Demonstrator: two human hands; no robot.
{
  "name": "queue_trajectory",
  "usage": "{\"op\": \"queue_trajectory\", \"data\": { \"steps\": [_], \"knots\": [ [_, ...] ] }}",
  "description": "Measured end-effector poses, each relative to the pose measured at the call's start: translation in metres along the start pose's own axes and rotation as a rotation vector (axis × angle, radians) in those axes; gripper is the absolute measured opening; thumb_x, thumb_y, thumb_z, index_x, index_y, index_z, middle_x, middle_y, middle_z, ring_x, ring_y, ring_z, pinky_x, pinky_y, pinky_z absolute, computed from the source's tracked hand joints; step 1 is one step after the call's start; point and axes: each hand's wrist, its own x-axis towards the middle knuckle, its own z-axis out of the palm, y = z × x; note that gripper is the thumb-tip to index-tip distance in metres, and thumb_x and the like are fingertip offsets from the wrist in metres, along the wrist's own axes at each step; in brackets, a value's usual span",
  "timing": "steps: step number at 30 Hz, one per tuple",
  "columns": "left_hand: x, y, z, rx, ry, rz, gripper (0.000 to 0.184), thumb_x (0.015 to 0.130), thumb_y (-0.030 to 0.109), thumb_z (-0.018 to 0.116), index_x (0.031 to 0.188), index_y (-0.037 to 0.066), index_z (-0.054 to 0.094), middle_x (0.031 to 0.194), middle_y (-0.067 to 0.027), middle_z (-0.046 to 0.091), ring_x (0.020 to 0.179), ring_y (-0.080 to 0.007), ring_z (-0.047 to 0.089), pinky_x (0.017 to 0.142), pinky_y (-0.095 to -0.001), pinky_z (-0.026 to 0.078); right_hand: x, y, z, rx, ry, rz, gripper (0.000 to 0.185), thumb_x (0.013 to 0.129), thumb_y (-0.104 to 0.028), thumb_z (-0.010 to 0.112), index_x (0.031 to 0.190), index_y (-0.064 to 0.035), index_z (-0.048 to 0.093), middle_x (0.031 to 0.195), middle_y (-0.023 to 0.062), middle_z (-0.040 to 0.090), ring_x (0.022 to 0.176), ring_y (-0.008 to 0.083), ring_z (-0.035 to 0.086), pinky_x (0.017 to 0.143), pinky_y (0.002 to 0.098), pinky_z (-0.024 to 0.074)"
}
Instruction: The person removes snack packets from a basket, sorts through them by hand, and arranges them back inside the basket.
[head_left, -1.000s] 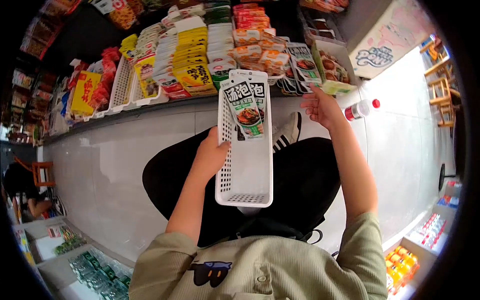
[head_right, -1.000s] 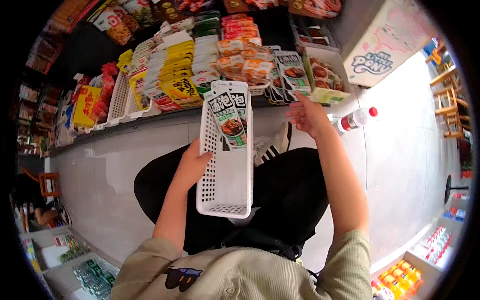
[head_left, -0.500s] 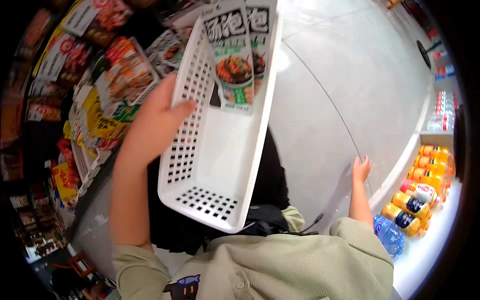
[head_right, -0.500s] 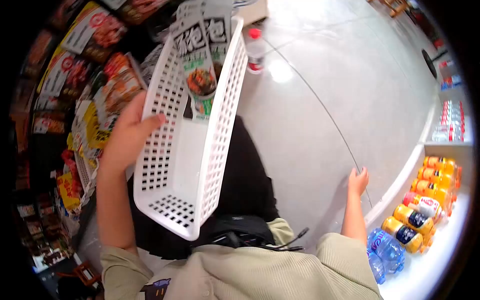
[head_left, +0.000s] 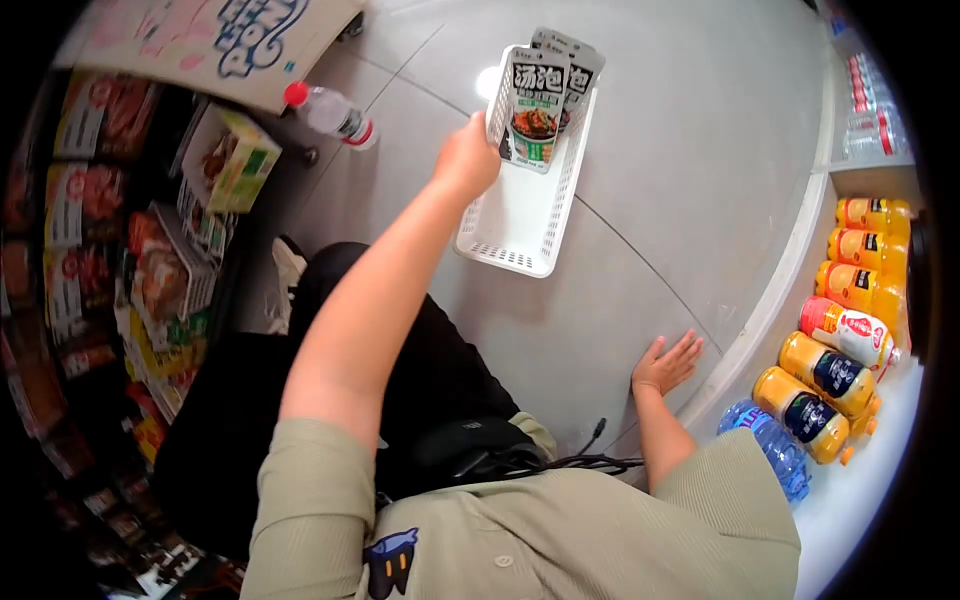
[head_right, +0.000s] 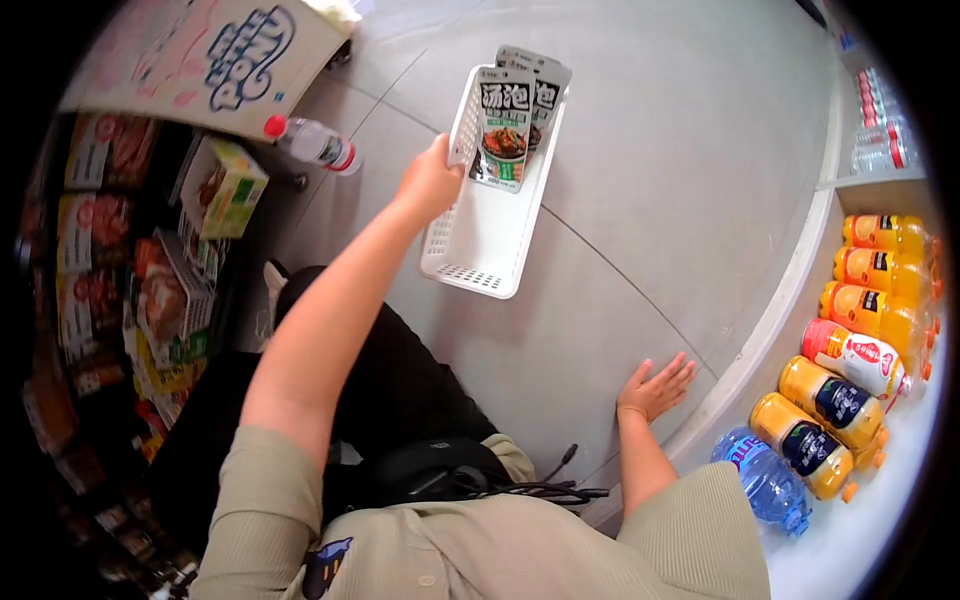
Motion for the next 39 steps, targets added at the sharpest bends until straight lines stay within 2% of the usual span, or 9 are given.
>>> {"op": "queue_trajectory", "data": {
  "steps": [7, 10, 11, 15, 16, 23, 35, 37, 39],
  "knots": [
    [0.044, 0.010, 0.048, 0.147, -0.169, -0.149, 0.042, 0.085, 0.017, 0.057, 0.119, -0.001, 0.041, 0.109, -0.0238, 0.059, 0.106, -0.0407, 0.055, 0.088, -0.0459, 0.044, 0.002, -0.008, -0.011, 0.056, -0.039, -0.026, 0.069, 0.086, -0.034, 0.049, 0.145, -0.0097, 0.023, 0.151, 0.0171, 0.018, 0.139, 0.0364, 0.016, 0.109, 0.0533, 0.0141],
    [0.008, 0.037, 0.031, 0.435, 0.156, 0.564, 0.062, 0.081, 0.024, 0.065, 0.129, -0.001, 0.035, 0.126, -0.0227, 0.047, 0.120, -0.0369, 0.043, 0.099, -0.0423, 0.038, 0.005, -0.011, -0.017, 0.093, -0.073, -0.033, 0.070, 0.085, -0.034, 0.051, 0.145, -0.0093, 0.023, 0.151, 0.0182, 0.017, 0.139, 0.0364, 0.016, 0.109, 0.0535, 0.0148],
    [-0.012, 0.059, 0.010, 0.281, -0.041, 0.707, 0.066, 0.079, 0.026, 0.067, 0.131, 0.000, 0.035, 0.130, -0.0219, 0.044, 0.124, -0.0355, 0.040, 0.102, -0.0416, 0.035, 0.002, -0.011, -0.017, 0.083, -0.119, -0.016, 0.070, 0.085, -0.034, 0.051, 0.145, -0.0093, 0.023, 0.151, 0.0182, 0.017, 0.139, 0.0364, 0.016, 0.109, 0.0535, 0.0148],
    [-0.145, 0.100, -0.059, -0.179, -1.709, 0.161, 0.034, 0.093, 0.028, 0.048, 0.111, 0.001, 0.058, 0.125, -0.0200, 0.053, 0.115, -0.0359, 0.050, 0.101, -0.0420, 0.039, 0.003, -0.008, -0.020, 0.102, -0.093, -0.033, 0.070, 0.086, -0.038, 0.049, 0.145, -0.0084, 0.024, 0.150, 0.0185, 0.019, 0.138, 0.0373, 0.018, 0.108, 0.0546, 0.0158],
    [-0.192, 0.076, -0.075, -0.150, -1.771, 0.155, 0.036, 0.093, 0.028, 0.044, 0.110, 0.000, 0.058, 0.131, -0.0186, 0.050, 0.121, -0.0347, 0.047, 0.104, -0.0428, 0.036, 0.006, -0.014, -0.017, 0.120, -0.047, -0.032, 0.069, 0.088, -0.040, 0.046, 0.145, -0.0079, 0.024, 0.150, 0.0186, 0.020, 0.138, 0.0372, 0.018, 0.108, 0.0546, 0.0160],
    [-0.309, 0.048, -0.141, -0.221, -1.847, 0.157, 0.045, 0.093, 0.021, 0.038, 0.136, 0.009, 0.042, 0.141, -0.0090, 0.041, 0.126, -0.0259, 0.045, 0.104, -0.0340, 0.036, 0.012, -0.016, -0.019, 0.137, -0.030, -0.020, 0.067, 0.090, -0.042, 0.045, 0.145, -0.0089, 0.026, 0.150, 0.0179, 0.022, 0.138, 0.0376, 0.020, 0.107, 0.0556, 0.0174],
    [-0.307, -0.022, -0.195, -0.021, -1.756, 0.087, 0.043, 0.091, 0.031, 0.043, 0.128, 0.009, 0.048, 0.127, -0.0080, 0.053, 0.119, -0.0242, 0.049, 0.100, -0.0373, 0.036, 0.004, -0.012, -0.015, -0.062, 0.027, -0.070, 0.062, 0.092, -0.037, 0.044, 0.143, -0.0070, 0.028, 0.148, 0.0166, 0.025, 0.137, 0.0348, 0.024, 0.107, 0.0511, 0.0234],
    [-0.299, -0.018, -0.224, 0.088, -1.706, 0.284, 0.045, 0.093, 0.031, 0.042, 0.132, 0.008, 0.044, 0.125, -0.0114, 0.053, 0.119, -0.0249, 0.049, 0.101, -0.0365, 0.035, 0.002, -0.023, -0.063, -0.145, -0.684, 0.160, 0.060, 0.090, -0.030, 0.052, 0.141, -0.0043, 0.032, 0.145, 0.0172, 0.033, 0.135, 0.0324, 0.030, 0.108, 0.0452, 0.0269],
    [-0.271, 0.004, -0.264, 0.217, -1.668, 0.514, 0.047, 0.095, 0.030, 0.040, 0.136, 0.008, 0.040, 0.123, -0.0148, 0.054, 0.119, -0.0255, 0.049, 0.102, -0.0358, 0.034, -0.065, -0.041, -0.130, 0.546, -0.698, 0.065, 0.055, 0.088, -0.021, 0.056, 0.136, -0.0012, 0.038, 0.139, 0.0179, 0.042, 0.130, 0.0309, 0.039, 0.107, 0.0409, 0.0314]
  ]
}}
